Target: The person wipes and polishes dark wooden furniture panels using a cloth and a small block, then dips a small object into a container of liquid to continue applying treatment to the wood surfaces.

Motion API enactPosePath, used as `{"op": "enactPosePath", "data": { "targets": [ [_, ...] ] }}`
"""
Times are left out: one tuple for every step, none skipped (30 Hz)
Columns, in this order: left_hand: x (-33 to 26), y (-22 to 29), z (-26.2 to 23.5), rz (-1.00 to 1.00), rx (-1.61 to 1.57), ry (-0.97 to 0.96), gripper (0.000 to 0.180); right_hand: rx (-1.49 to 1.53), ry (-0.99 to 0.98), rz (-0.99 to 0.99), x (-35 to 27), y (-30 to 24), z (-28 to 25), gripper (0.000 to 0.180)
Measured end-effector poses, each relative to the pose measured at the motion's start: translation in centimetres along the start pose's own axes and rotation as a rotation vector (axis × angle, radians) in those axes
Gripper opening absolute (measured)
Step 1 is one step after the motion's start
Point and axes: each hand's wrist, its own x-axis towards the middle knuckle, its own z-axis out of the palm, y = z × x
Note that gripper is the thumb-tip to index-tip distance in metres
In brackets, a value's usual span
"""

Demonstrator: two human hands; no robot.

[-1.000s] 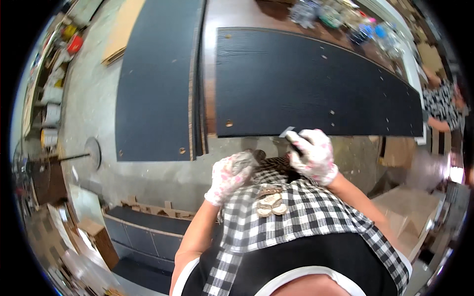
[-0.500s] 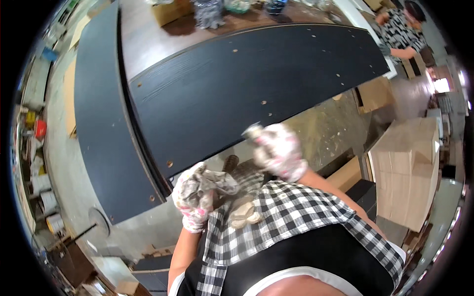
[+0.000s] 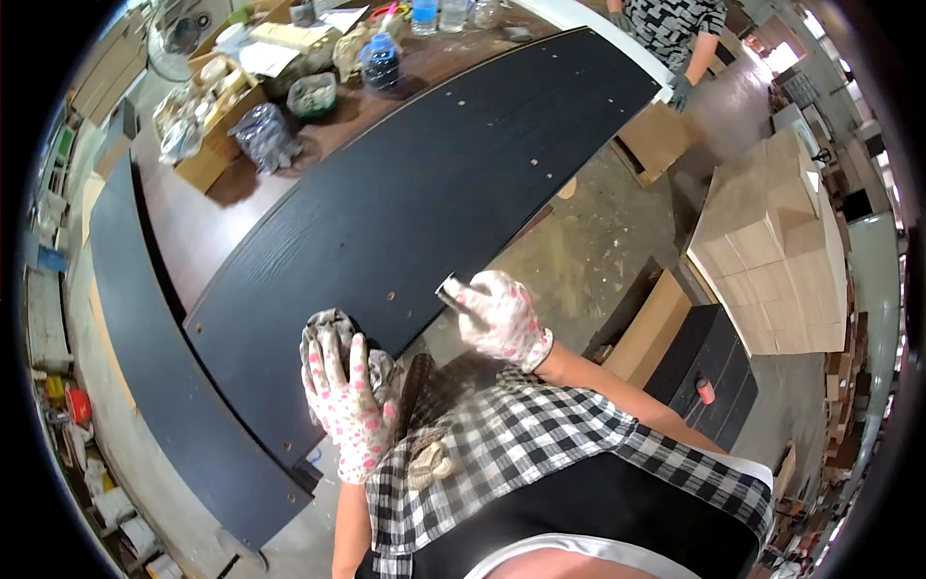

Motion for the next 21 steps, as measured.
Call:
{"op": "enactPosePath", "data": {
  "targets": [
    [0.0, 0.1, 0.3, 0.025, -0.034, 0.069, 0.077, -0.012, 0.003, 0.054, 0.1, 1.5, -0.4, 0.029],
    [0.1, 0.7, 0.1, -0.013, -0.036, 0.043, 0.075, -0.018, 0.008, 0.119, 0.4, 3.0, -1.1, 0.029],
    [0.3, 1.0, 0.0, 0.018, -0.017, 0.036, 0.074, -0.080, 0.172, 0.077, 1.3, 5.2, -2.3, 0.031],
    [0.8, 1.3, -0.1, 0.052, 0.001, 0.034, 0.073, -0.123, 0.116, 0.133, 2.5, 7.3, -4.4, 0.036],
    [1.4, 1.8, -0.4, 0.089, 0.018, 0.037, 0.072, -0.137, 0.174, 0.179, 2.6, 10.5, -5.3, 0.041],
    [1.6, 2.8, -0.8, 0.083, 0.049, 0.000, 0.071, -0.125, 0.238, 0.219, 3.0, 13.4, -6.2, 0.041],
    [2.0, 3.7, -0.5, 0.113, 0.047, 0.045, 0.072, -0.131, 0.292, 0.215, 3.5, 17.0, -7.2, 0.040],
    [2.5, 5.5, -0.4, 0.093, 0.093, 0.028, 0.072, -0.143, 0.310, 0.237, 4.2, 20.5, -8.5, 0.040],
    [3.1, 7.5, -0.3, 0.073, 0.138, 0.013, 0.072, -0.155, 0.329, 0.259, 4.8, 24.0, -9.9, 0.039],
    [3.4, 8.3, -0.5, 0.099, 0.108, 0.026, 0.073, -0.128, 0.333, 0.364, 5.0, 25.6, -10.8, 0.039],
    [3.8, 9.3, -1.1, 0.094, 0.096, -0.044, 0.074, -0.100, 0.337, 0.468, 5.3, 27.4, -11.8, 0.040],
    [4.5, 10.4, -1.7, 0.120, 0.088, -0.064, 0.073, -0.151, 0.359, 0.465, 5.4, 29.6, -12.5, 0.040],
    [5.8, 12.7, -1.8, 0.133, 0.072, -0.080, 0.073, -0.141, 0.358, 0.480, 6.2, 33.0, -13.6, 0.039],
    [7.5, 14.9, -1.4, 0.173, 0.055, -0.048, 0.073, -0.141, 0.357, 0.490, 7.0, 36.5, -15.0, 0.039],
    [9.0, 17.5, -1.4, 0.174, 0.019, -0.044, 0.075, -0.142, 0.356, 0.500, 8.0, 40.0, -16.4, 0.039],
    [10.1, 19.4, -1.5, 0.123, 0.000, -0.070, 0.075, -0.147, 0.318, 0.543, 9.5, 42.2, -16.7, 0.038],
    [11.2, 21.0, -1.5, 0.088, -0.026, -0.094, 0.075, -0.141, 0.353, 0.533, 10.1, 45.1, -17.0, 0.038],
    [12.2, 22.4, -1.1, 0.056, -0.025, -0.126, 0.081, -0.156, 0.312, 0.597, 10.6, 47.9, -17.5, 0.038],
    [13.9, 23.6, -1.2, 0.050, -0.067, -0.138, 0.083, -0.175, 0.266, 0.671, 11.1, 50.3, -18.1, 0.038],
    [15.2, 24.7, -1.0, 0.050, -0.114, -0.139, 0.085, -0.174, 0.313, 0.686, 11.0, 53.1, -18.7, 0.038],
    [16.5, 25.8, -0.8, 0.051, -0.163, -0.142, 0.087, -0.279, 0.406, 0.608, 10.9, 56.6, -19.2, 0.035]
  ]
}}
